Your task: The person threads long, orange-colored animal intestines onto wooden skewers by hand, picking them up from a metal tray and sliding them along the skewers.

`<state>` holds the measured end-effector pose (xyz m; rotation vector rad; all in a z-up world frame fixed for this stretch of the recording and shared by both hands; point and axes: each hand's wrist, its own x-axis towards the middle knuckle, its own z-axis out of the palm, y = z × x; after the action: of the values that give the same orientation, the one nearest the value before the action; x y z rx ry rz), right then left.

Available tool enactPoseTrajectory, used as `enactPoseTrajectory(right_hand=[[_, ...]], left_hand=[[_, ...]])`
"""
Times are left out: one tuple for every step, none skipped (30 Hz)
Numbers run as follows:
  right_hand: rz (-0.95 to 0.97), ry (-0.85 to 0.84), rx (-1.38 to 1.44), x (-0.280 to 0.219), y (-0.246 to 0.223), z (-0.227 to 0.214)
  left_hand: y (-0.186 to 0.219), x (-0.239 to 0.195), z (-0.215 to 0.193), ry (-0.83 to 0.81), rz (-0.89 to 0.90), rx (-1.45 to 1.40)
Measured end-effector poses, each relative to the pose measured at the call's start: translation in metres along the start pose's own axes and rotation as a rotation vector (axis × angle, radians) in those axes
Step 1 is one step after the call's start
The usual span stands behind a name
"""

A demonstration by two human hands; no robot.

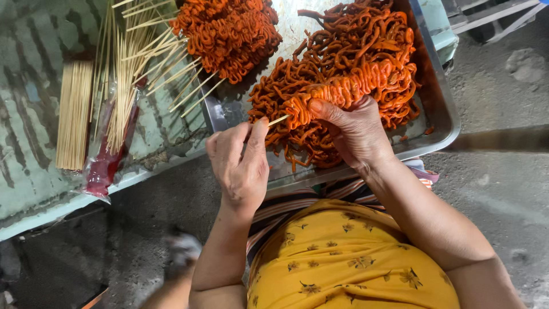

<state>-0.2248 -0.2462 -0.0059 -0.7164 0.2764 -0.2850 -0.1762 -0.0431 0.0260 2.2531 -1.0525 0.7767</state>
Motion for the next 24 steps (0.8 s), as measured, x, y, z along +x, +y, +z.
enactPoseTrajectory(right_hand=[[0.02,0.011,0.01,-0.001,-0.001,0.002],[0.041,0.021,0.02,-0.001,-0.002,0.004],[0.058,-0.003,0.028,-0.003,-0.003,0.006],[0.076,-0.027,0.036,-0.005,-0.004,0.009],[0.091,-0.048,0.044,-0.007,-0.004,0.01],[0.088,-0.035,0.025,-0.008,-0.003,0.011],[0.086,-0.025,0.005,-0.008,-0.001,0.011],[0.085,-0.015,-0.016,-0.008,0.001,0.011],[0.078,-0.021,-0.011,-0.007,0.002,0.009],[0.072,-0.027,-0.006,-0.006,0.004,0.007],[0.065,-0.033,-0.001,-0.005,0.006,0.005],[0.054,-0.033,-0.004,-0.004,0.007,0.003],[0.047,-0.029,-0.005,-0.004,0.01,0.002],[0.04,-0.025,-0.007,-0.004,0.011,0.0],[0.041,-0.025,-0.013,-0.005,0.012,-0.001],[0.043,-0.026,-0.019,-0.006,0.013,-0.002],[0.041,-0.033,-0.027,-0.005,0.011,-0.001],[0.034,-0.039,-0.03,-0.004,0.009,0.002],[0.027,-0.042,-0.034,-0.004,0.006,0.006],[0.021,-0.045,-0.037,-0.005,0.003,0.01],[0.024,-0.082,-0.027,-0.006,-0.003,0.014],[0.028,-0.119,-0.016,-0.007,-0.009,0.016],[0.037,-0.155,-0.005,-0.009,-0.013,0.018],[0.047,-0.109,0.04,-0.01,-0.016,0.018]], left_hand=[[0.001,0.0,0.001,0.004,-0.008,-0.011],[0.001,0.0,0.002,0.008,-0.016,-0.022],[0.002,0.0,0.002,0.009,-0.022,-0.019],[0.003,-0.001,0.002,0.009,-0.028,-0.017],[0.004,-0.001,0.002,0.008,-0.031,-0.017],[0.005,-0.001,0.003,0.007,-0.034,-0.025],[0.006,-0.001,0.003,0.009,-0.038,-0.03],[0.007,-0.001,0.003,0.01,-0.042,-0.036],[0.008,-0.001,0.003,0.01,-0.048,-0.039],[0.008,-0.001,0.004,0.009,-0.053,-0.042],[0.008,-0.001,0.004,0.01,-0.058,-0.045],[0.009,0.0,0.005,0.011,-0.066,-0.057],[0.009,-0.001,0.005,0.008,-0.077,-0.069],[0.009,-0.002,0.006,0.005,-0.087,-0.081],[0.01,-0.003,0.006,0.013,-0.09,-0.085],[0.011,-0.005,0.007,0.021,-0.092,-0.089],[0.01,-0.005,0.008,0.035,-0.093,-0.09],[0.01,-0.005,0.009,0.035,-0.096,-0.093],[0.009,-0.004,0.01,0.033,-0.1,-0.098],[0.009,-0.004,0.01,0.031,-0.103,-0.103],[0.009,-0.004,0.01,0.032,-0.1,-0.096],[0.009,-0.005,0.01,0.033,-0.097,-0.089],[0.009,-0.006,0.009,0.031,-0.099,-0.079],[0.009,-0.007,0.008,0.038,-0.101,-0.078]])
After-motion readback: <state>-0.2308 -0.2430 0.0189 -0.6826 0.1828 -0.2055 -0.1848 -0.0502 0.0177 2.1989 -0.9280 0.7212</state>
